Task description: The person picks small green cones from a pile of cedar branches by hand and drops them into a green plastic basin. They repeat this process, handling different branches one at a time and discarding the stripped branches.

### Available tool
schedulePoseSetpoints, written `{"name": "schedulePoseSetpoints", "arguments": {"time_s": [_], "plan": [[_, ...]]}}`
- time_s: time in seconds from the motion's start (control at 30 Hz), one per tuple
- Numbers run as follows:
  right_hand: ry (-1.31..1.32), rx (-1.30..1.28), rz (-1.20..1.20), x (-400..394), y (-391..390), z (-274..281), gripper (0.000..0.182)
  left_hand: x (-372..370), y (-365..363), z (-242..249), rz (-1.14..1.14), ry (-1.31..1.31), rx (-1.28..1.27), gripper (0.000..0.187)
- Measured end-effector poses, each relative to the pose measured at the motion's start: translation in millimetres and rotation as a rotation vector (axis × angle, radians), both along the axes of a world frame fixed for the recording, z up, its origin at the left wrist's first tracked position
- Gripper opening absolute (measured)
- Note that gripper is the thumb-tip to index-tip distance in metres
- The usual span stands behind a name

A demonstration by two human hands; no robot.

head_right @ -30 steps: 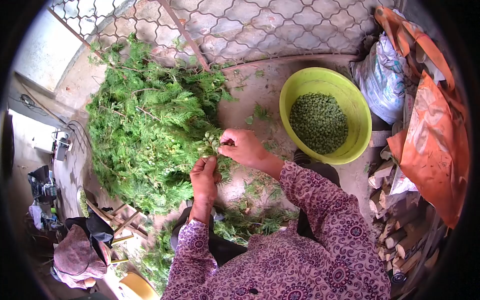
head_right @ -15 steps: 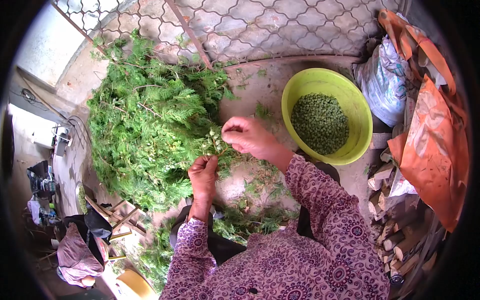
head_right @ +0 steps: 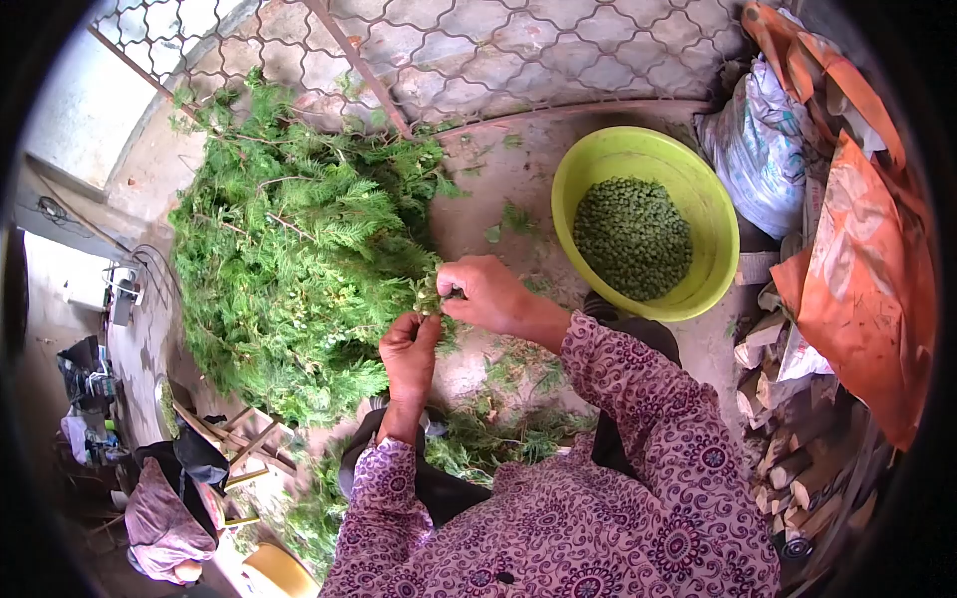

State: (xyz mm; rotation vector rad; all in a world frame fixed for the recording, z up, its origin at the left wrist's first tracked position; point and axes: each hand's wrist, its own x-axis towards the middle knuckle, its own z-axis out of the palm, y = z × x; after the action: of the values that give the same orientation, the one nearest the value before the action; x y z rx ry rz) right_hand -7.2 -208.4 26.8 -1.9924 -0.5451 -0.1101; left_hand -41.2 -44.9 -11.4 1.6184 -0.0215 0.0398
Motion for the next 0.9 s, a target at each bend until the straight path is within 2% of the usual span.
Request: {"name": "schedulePoseSetpoints", "arguments": {"time_s": [0.17, 0.23, 0.27, 0.43, 0.47, 0.53, 0.57, 0.63, 0.67, 0.73, 0.87, 0.9], "plan": [[-0.069, -0.042, -0.021, -3.7, -2.1, -2.0, 0.013, 0.2, -8.7, 11.0, 0.004, 0.034, -0.08, 0.017], [-0.237, -0.132, -0.097, -4.2, -1.7, -7.0, 0.012, -0.6, -11.1, 11.6, -0.01, 0.06, -0.071, 0.018], [-0.236, -0.132, -0.098, -2.1, -5.2, -6.5, 0.012, -0.8, -11.6, 11.2, -0.032, 0.059, -0.068, 0.016], [-0.293, -0.203, -0.498, 21.8, -64.9, 14.9, 0.015, 2.2, -7.7, 9.3, -0.103, 0.084, -0.126, 0.014], [-0.293, -0.185, -0.582, 25.5, -83.7, 14.8, 0.019, 2.4, -6.8, 13.8, -0.131, 0.184, -0.181, 0.013], [-0.292, -0.329, -0.824, 30.1, -126.4, 8.6, 0.022, 0.8, -6.3, 22.4, -0.162, 0.291, -0.239, 0.013], [-0.292, -0.334, -0.826, 27.9, -144.9, 0.0, 0.022, 0.4, -6.9, 27.0, -0.198, 0.357, -0.24, 0.012], [-0.244, -0.838, -1.111, 24.8, -168.8, -11.6, 0.031, 0.9, -9.1, 30.1, -0.24, 0.417, -0.246, 0.011], [-0.249, -0.842, -1.116, 23.8, -173.4, -12.6, 0.031, 1.2, -10.7, 30.6, -0.269, 0.433, -0.229, 0.011], [-0.121, -0.774, -0.963, 18.6, -170.1, -1.1, 0.033, 1.4, -14.9, 31.4, -0.299, 0.448, -0.214, 0.01], [0.595, 0.208, -0.181, 10.6, -116.4, 36.8, 0.041, 2.7, -18.0, 28.7, -0.388, 0.428, -0.246, 0.01], [0.598, 0.204, -0.048, 9.7, -101.5, 33.2, 0.044, 3.5, -18.3, 27.6, -0.436, 0.417, -0.242, 0.009]]}}
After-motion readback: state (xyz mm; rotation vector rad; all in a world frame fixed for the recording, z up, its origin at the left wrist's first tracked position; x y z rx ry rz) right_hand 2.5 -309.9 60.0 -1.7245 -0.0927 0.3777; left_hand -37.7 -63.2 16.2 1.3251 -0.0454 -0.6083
